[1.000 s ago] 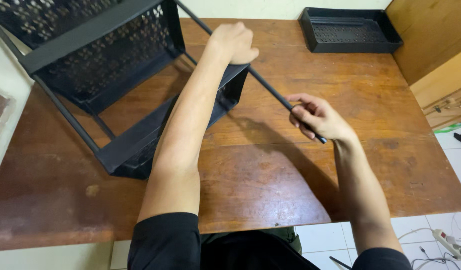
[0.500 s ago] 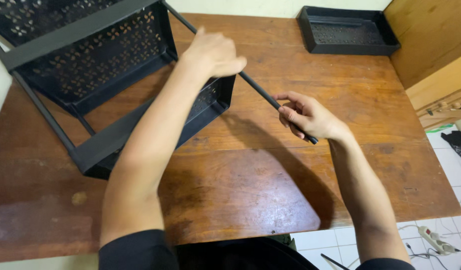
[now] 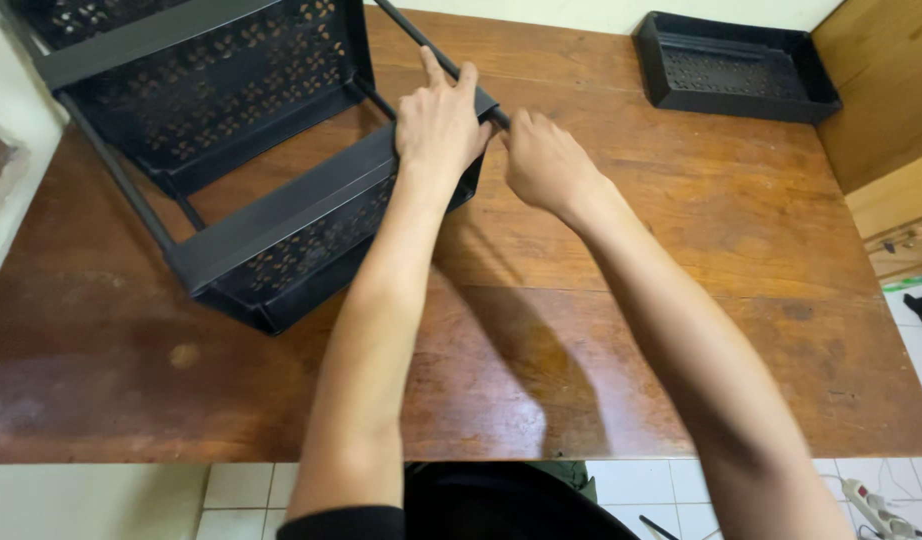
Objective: The person assembles a black metal shelving unit on a wooden table. They insert metal rods into the frame, repeatedly adjusting and repositioning the unit to align the components. The person handles the frame and rods by hand throughout the process.
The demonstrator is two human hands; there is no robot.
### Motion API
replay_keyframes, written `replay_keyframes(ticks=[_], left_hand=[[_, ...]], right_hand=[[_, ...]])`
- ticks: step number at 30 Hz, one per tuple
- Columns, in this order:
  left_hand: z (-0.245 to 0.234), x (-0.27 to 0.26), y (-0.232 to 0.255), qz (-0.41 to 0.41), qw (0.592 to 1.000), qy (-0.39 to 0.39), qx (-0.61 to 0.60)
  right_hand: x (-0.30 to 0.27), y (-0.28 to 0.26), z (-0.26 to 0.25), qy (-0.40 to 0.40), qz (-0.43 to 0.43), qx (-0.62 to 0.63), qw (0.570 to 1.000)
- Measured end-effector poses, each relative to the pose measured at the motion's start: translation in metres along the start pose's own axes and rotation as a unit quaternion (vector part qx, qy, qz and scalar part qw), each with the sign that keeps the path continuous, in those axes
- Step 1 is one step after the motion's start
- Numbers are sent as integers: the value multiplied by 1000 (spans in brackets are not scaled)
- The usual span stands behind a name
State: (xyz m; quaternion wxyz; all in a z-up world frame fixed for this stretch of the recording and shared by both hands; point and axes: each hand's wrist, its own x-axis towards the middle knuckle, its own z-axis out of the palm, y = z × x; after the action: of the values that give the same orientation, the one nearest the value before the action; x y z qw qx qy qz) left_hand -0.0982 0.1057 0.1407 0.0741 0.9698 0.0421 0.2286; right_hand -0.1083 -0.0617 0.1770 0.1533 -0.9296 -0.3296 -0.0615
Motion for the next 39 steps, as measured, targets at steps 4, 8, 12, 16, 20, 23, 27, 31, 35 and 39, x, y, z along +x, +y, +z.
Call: replay_keyframes(ticks=[4,8,12,16,20,23,27,31,35,39], left_hand=[[20,9,0,2,998,31,47],[14,10,4,-21,998,-24,49],[-3,10,10,-41,997,-44,55],[-6,14,10,-51,996,-67,18],[4,20,5,-32,999,-41,2],[8,20,0,-33,998,-48,1],[15,17,1,-17,999,-33,-6],[12,27,-3,-11,1000,-10,0],[15,21,-5,1,1000,-14,0],[11,20,-4,5,999,-25,20]], right_hand=[[30,-7,18,12,76,-3,997],[42,14,13,-95,152,120,977],[58,48,15,-213,127,358,900],[55,46,51,21,11,-35,999],[42,22,80,105,99,-170,975],[55,28,57,48,39,-102,993],[65,48,30,-245,97,195,945],[54,20,51,78,57,-125,987],[40,-3,53,84,112,-162,977],[60,14,7,-201,138,95,965]])
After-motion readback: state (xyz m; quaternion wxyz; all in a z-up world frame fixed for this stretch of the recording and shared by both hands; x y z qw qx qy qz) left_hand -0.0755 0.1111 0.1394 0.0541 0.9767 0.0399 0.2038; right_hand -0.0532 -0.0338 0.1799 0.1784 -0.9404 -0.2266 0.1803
